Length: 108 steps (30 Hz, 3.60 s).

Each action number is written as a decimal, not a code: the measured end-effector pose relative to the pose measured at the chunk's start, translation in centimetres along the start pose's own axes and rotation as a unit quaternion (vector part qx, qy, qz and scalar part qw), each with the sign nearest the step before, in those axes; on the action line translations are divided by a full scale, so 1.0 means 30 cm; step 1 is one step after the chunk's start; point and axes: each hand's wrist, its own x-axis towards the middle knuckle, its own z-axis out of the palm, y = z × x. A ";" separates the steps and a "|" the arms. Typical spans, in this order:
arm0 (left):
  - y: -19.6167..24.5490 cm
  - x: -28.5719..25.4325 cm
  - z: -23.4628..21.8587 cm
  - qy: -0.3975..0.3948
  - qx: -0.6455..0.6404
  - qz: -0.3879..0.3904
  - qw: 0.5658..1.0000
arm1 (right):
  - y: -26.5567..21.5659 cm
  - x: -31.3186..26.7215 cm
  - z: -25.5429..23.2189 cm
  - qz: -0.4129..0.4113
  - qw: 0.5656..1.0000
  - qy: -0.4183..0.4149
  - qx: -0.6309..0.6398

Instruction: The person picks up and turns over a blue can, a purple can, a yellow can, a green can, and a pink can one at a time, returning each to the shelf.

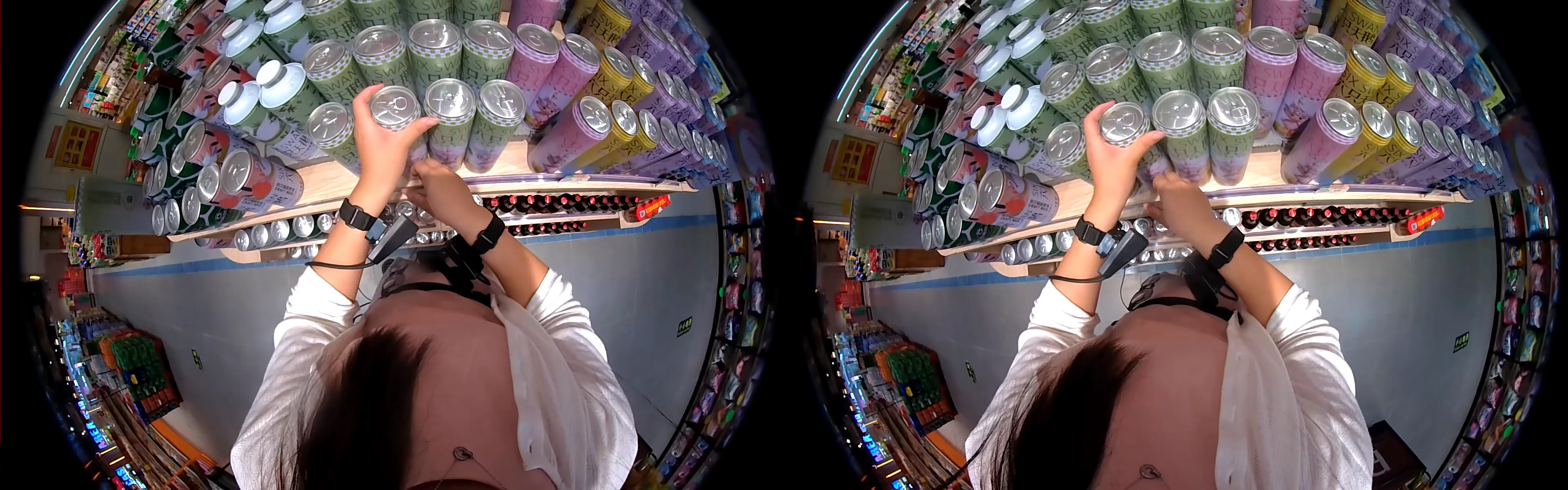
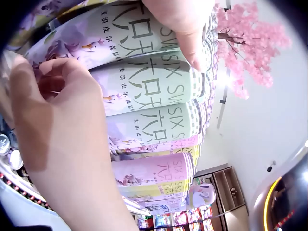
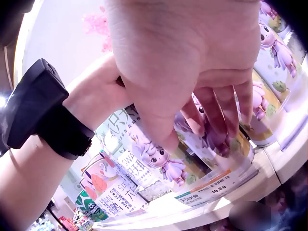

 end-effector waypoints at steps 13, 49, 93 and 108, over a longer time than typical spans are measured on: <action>-0.013 -0.027 0.025 0.042 0.018 0.008 0.999 | 0.023 0.010 -0.017 -0.023 0.999 -0.020 -0.031; -0.025 -0.160 -0.178 0.171 0.135 0.097 0.971 | -0.036 0.014 -0.081 -0.077 0.992 -0.035 0.093; 0.113 0.105 -0.665 -0.240 -0.370 -0.059 0.895 | -0.558 0.101 0.157 0.044 0.905 0.069 0.417; 0.010 -0.020 -0.767 -0.246 -0.377 -0.164 0.878 | -0.654 0.099 0.206 0.051 0.854 -0.032 0.517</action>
